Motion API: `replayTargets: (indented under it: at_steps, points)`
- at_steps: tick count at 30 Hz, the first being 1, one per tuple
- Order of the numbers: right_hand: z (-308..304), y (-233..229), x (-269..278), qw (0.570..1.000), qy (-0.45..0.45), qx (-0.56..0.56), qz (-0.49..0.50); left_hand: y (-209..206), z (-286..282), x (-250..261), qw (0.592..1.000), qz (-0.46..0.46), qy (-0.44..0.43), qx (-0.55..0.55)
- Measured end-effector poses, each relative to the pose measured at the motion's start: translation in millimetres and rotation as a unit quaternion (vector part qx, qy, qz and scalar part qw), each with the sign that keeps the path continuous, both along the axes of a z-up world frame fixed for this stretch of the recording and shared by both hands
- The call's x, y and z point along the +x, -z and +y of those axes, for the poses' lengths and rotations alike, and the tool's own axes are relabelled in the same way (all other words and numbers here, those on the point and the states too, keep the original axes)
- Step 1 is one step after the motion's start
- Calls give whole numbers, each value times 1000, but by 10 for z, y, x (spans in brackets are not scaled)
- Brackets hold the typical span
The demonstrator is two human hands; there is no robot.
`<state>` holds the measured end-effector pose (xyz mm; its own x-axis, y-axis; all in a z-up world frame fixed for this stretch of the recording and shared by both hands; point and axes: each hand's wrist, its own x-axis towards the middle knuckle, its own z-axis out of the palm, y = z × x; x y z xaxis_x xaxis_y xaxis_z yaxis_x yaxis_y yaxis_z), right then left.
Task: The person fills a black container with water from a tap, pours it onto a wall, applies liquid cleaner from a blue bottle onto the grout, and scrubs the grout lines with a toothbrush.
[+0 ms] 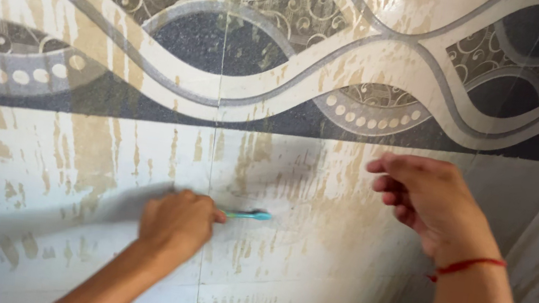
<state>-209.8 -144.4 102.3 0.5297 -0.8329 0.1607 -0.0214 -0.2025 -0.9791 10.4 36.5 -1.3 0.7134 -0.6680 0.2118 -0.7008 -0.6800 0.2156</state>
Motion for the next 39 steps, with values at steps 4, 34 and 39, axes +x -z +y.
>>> replayTargets:
  at_steps: [4,34,39]
  points:
    - [-95,-31,-103,998,25,-1,-51,-110,-159,-50,998,-34,11,-58]
    - [-166,71,-135,996,-9,28,-82,28,-716,-446,996,-28,76,-28]
    - [-185,79,-216,997,1,27,-75,-363,-832,-374,995,-60,69,-28]
